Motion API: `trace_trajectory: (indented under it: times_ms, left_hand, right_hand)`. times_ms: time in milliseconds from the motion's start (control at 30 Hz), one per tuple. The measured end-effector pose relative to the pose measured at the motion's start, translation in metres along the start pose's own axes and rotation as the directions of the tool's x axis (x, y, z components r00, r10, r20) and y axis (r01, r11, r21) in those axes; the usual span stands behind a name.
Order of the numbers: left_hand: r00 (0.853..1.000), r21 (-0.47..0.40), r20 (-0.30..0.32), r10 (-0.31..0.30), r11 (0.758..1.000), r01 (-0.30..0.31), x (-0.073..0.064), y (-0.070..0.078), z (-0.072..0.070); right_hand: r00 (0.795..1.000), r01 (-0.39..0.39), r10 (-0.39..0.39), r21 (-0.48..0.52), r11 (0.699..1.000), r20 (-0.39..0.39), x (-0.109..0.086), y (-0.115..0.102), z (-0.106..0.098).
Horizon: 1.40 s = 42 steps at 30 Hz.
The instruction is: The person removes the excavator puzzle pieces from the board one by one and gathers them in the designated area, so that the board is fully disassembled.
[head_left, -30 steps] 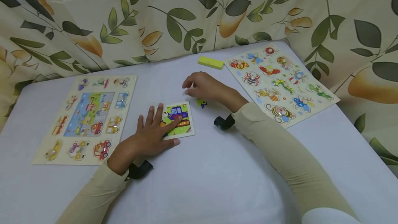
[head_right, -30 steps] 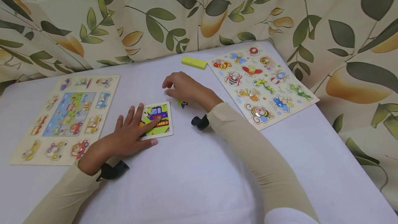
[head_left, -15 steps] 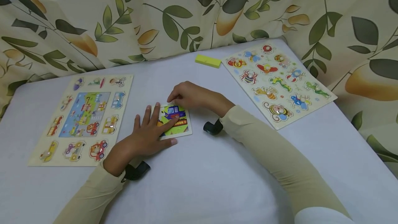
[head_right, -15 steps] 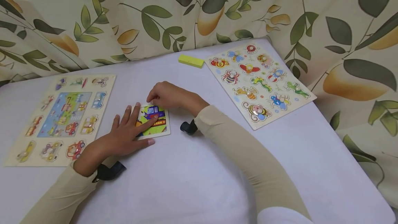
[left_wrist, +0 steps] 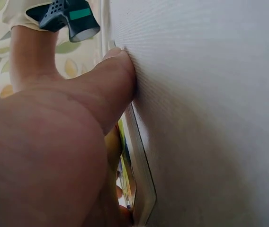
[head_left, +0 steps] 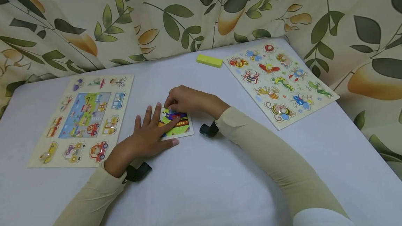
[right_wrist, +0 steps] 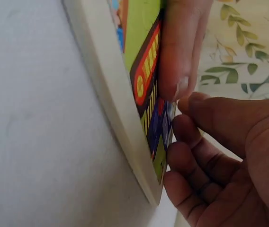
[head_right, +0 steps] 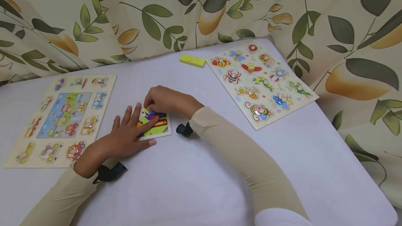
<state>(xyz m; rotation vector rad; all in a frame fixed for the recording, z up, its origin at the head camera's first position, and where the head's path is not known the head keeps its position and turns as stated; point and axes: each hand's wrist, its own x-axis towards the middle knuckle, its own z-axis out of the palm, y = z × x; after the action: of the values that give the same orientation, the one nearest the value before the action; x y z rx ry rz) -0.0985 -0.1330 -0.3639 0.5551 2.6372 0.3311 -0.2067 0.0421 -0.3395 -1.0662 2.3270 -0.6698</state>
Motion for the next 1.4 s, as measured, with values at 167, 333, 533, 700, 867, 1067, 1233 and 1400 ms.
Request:
trace_trajectory:
  times_ms: [167,333,533,700,867,1067,1233,1400]
  left_hand:
    - [1.0,0.005,-0.002,0.006,1.0,-0.006,0.0008,0.0,0.0001]
    - [1.0,0.006,-0.001,0.008,1.0,-0.008,0.0017,0.0004,0.0004]
    - [1.0,0.002,-0.007,0.01,1.0,-0.01,0.002,0.0007,0.001]
    - [1.0,-0.009,-0.011,0.012,1.0,-0.012,0.0011,0.0022,0.0005]
    - [1.0,-0.015,-0.014,0.008,1.0,-0.008,-0.0004,0.003,-0.0015]
    - [1.0,-0.02,-0.01,0.005,1.0,-0.005,-0.0013,0.0027,-0.0034]
    - [1.0,-0.027,-0.008,0.004,1.0,-0.004,-0.0016,0.0021,-0.0028]
    - [1.0,-0.022,-0.012,0.006,1.0,-0.007,-0.0021,0.0018,-0.0018]
  right_hand:
    - [0.999,-0.033,0.033,-0.014,0.999,0.018,0.0021,-0.0001,0.0026]
    - [0.999,-0.041,0.042,-0.015,0.999,0.015,0.0026,-0.0004,0.0042]
    - [1.0,-0.023,0.024,-0.057,0.998,0.013,0.0034,-0.0002,0.0067]
    - [0.999,-0.031,0.031,-0.059,0.998,0.008,0.0036,-0.0016,0.0067]
    - [0.999,-0.046,0.046,-0.048,0.998,-0.012,0.0035,-0.0034,0.0069]
    - [0.999,-0.044,0.044,-0.026,0.999,-0.012,0.0023,-0.0047,0.0057]
    - [0.999,-0.041,0.041,-0.018,0.999,-0.008,0.0021,-0.0053,0.0059]
    - [0.998,-0.052,0.053,0.035,0.998,-0.042,0.0026,-0.0026,0.0094]
